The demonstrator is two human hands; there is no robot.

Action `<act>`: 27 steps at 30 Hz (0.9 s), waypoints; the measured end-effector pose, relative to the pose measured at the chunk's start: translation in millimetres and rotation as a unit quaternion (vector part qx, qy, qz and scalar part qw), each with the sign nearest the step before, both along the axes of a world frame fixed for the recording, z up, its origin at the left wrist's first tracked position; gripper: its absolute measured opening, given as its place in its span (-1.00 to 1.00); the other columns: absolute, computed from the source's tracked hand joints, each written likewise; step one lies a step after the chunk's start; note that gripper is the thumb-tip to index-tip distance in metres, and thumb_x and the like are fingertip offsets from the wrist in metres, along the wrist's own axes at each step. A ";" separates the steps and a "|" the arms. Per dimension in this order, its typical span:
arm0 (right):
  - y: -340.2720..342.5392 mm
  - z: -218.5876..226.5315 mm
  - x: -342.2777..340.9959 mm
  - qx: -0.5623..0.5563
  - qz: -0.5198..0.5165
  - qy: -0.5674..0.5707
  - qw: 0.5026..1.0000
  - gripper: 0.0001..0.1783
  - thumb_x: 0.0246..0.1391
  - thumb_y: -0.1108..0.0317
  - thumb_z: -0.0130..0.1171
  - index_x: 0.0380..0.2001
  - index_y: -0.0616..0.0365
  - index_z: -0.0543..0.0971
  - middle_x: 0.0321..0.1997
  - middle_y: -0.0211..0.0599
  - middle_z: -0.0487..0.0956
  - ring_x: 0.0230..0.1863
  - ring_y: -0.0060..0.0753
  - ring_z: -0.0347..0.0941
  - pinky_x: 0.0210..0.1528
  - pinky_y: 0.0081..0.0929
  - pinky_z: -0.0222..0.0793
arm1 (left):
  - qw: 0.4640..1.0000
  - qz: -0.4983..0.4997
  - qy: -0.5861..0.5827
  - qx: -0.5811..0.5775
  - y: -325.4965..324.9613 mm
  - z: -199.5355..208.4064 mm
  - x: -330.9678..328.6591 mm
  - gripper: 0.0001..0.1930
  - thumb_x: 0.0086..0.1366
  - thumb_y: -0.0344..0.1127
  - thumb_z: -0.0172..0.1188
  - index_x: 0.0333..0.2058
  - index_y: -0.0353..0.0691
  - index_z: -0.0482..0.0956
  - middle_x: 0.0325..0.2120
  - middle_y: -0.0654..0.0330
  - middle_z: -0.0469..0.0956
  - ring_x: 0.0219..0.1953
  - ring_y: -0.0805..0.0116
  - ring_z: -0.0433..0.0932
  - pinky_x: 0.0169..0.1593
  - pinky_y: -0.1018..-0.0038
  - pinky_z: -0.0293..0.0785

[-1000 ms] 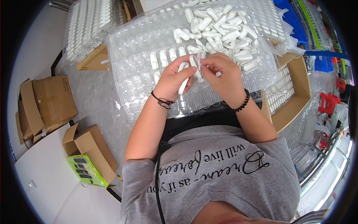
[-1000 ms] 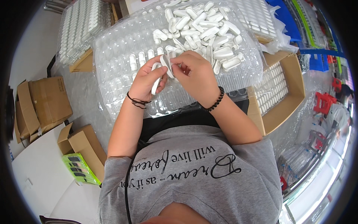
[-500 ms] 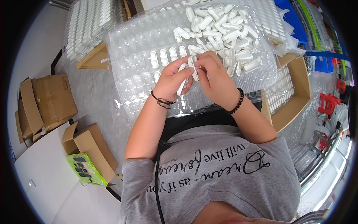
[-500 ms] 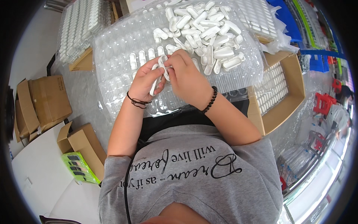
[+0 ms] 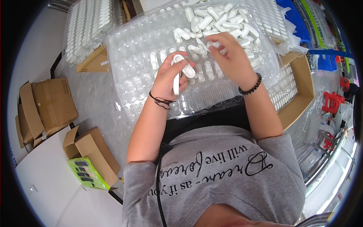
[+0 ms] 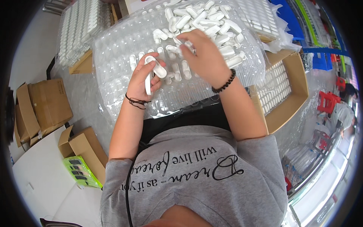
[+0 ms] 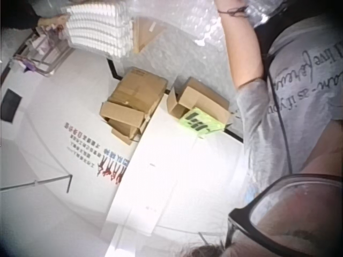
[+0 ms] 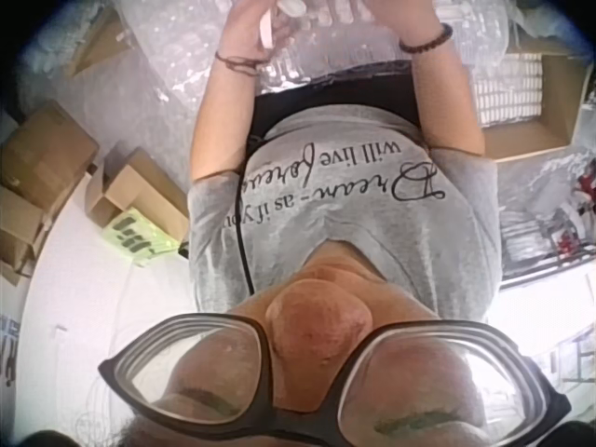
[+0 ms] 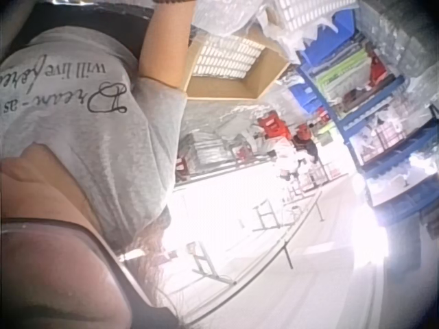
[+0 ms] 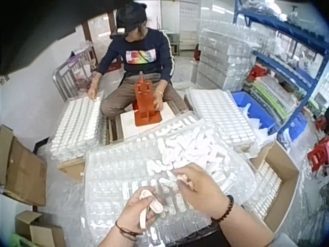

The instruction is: The recorder is assembling small white plastic components by snapping them together and placing them onto a tray.

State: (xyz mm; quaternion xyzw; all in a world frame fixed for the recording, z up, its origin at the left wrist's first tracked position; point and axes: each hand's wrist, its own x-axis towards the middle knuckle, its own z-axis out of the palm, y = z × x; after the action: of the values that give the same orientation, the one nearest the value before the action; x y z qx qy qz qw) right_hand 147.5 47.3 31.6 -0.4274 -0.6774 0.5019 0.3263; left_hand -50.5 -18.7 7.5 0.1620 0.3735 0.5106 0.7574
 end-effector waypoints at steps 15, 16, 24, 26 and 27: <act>45.4 -22.1 -27.8 0.335 -0.046 -0.382 0.860 -0.78 -0.02 0.27 0.17 -0.29 0.09 0.60 -0.14 -0.34 0.50 -0.01 -0.17 0.37 -0.03 -0.17 0.34 | 0.995 0.039 -0.068 -0.062 5.4 -8.3 -11.9 -0.67 0.19 -0.40 0.08 -0.04 -0.08 0.39 -0.43 0.24 0.46 -0.48 0.41 0.40 -0.60 0.51 0.30; 52.4 -28.5 -30.4 0.336 -0.048 -0.382 0.859 -0.78 -0.02 0.27 0.17 -0.29 0.09 0.60 -0.14 -0.34 0.50 -0.01 -0.17 0.37 -0.03 -0.17 0.34 | 0.995 0.037 -0.068 -0.061 5.8 -9.6 -12.4 -0.67 0.19 -0.40 0.08 -0.04 -0.08 0.39 -0.43 0.24 0.46 -0.48 0.41 0.40 -0.60 0.51 0.30; 69.7 -26.7 -25.5 0.290 -0.045 -0.278 0.915 -0.76 -0.01 0.43 0.19 -0.20 0.12 0.60 -0.20 -0.26 0.56 -0.13 -0.18 0.47 -0.07 -0.25 0.42 | 0.995 0.007 -0.094 -0.030 6.0 -8.3 -11.5 -0.66 0.27 -0.44 0.08 0.01 0.04 0.36 -0.28 0.22 0.39 -0.52 0.43 0.31 -0.70 0.65 0.16; 45.1 -7.5 -28.8 0.253 -0.051 -0.169 0.951 -0.76 0.00 0.42 0.20 -0.19 0.14 0.59 -0.19 -0.24 0.57 -0.08 -0.18 0.47 -0.05 -0.25 0.41 | 0.995 0.010 -0.094 -0.025 4.9 -11.2 -12.2 -0.74 0.31 -0.35 0.10 -0.04 0.00 0.38 -0.28 0.21 0.41 -0.51 0.43 0.35 -0.69 0.64 0.19; 26.9 2.7 -32.5 0.158 0.001 -0.073 0.985 -0.75 0.02 0.42 0.20 -0.17 0.16 0.59 -0.17 -0.24 0.58 -0.08 -0.18 0.49 -0.05 -0.28 0.42 | 0.995 0.011 -0.094 -0.017 5.2 -12.9 -11.8 -0.79 0.34 -0.27 0.12 -0.08 -0.03 0.39 -0.28 0.20 0.43 -0.49 0.43 0.38 -0.67 0.64 0.22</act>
State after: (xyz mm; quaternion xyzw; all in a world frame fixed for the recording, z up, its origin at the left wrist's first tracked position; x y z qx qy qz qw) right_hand 115.0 74.2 34.3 -0.4049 -0.7709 0.3562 0.3391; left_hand -62.3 -13.5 -5.4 0.0962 0.3108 0.5251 0.7864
